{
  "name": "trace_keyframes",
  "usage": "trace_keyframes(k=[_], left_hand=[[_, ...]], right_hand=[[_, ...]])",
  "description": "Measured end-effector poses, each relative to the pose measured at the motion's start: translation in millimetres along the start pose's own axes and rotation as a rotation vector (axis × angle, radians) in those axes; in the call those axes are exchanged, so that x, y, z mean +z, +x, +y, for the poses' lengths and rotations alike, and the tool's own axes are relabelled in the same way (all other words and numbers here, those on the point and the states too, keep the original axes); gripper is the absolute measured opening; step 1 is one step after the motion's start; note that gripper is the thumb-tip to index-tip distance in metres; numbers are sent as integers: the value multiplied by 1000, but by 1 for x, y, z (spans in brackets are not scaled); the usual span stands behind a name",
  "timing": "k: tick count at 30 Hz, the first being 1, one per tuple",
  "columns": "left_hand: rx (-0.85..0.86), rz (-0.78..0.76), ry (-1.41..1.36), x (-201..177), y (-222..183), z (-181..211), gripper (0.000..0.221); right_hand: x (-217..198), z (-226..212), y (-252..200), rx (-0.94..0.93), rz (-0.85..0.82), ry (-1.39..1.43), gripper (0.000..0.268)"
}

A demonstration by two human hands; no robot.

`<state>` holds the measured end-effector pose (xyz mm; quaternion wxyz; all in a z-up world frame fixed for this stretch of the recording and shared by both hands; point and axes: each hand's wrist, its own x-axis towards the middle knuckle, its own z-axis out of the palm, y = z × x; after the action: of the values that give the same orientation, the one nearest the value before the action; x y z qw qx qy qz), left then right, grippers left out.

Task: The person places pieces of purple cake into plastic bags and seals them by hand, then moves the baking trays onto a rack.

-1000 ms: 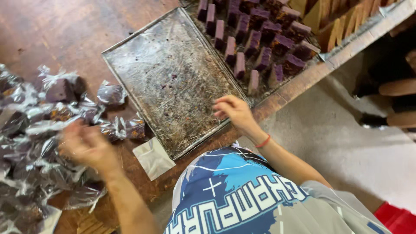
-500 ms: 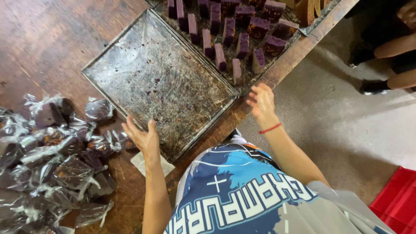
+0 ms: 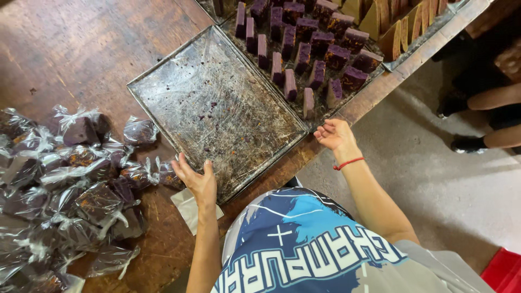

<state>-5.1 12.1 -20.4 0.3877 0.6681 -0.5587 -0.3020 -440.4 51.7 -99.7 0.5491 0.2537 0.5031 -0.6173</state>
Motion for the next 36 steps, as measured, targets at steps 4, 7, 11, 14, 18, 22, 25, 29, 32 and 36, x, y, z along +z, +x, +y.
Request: trace_keyframes(k=[4, 7, 11, 14, 18, 22, 25, 29, 32, 36], left_hand=[[-36, 7, -48, 1, -3, -20, 78], [-94, 29, -160, 4, -6, -32, 79], [-110, 36, -300, 10, -10, -46, 82], [-158, 7, -368, 7, -6, -51, 79], [-177, 27, -346, 8, -7, -54, 74], [-241, 32, -345, 12, -5, -66, 74], [-239, 30, -447, 19, 0, -80, 75], [-312, -30, -731, 15, 6, -95, 76], [-371, -50, -763, 11, 12, -96, 73], [-323, -103, -852, -3, 24, -78, 66]], right_hand=[[1, 11, -18, -54, -171, -48, 36], [8, 12, -23, -12, -14, -134, 57], [34, 18, -22, -98, 33, -161, 79], [46, 19, -24, -118, 97, -160, 77], [22, 19, -37, -517, -158, -852, 81], [48, 7, -51, -140, 92, -195, 43], [53, 8, -63, -80, 166, -87, 34], [47, 8, -67, -238, -27, -136, 40], [96, -43, -49, -189, -181, -35, 30], [108, -70, -37, -180, -488, 9, 3]])
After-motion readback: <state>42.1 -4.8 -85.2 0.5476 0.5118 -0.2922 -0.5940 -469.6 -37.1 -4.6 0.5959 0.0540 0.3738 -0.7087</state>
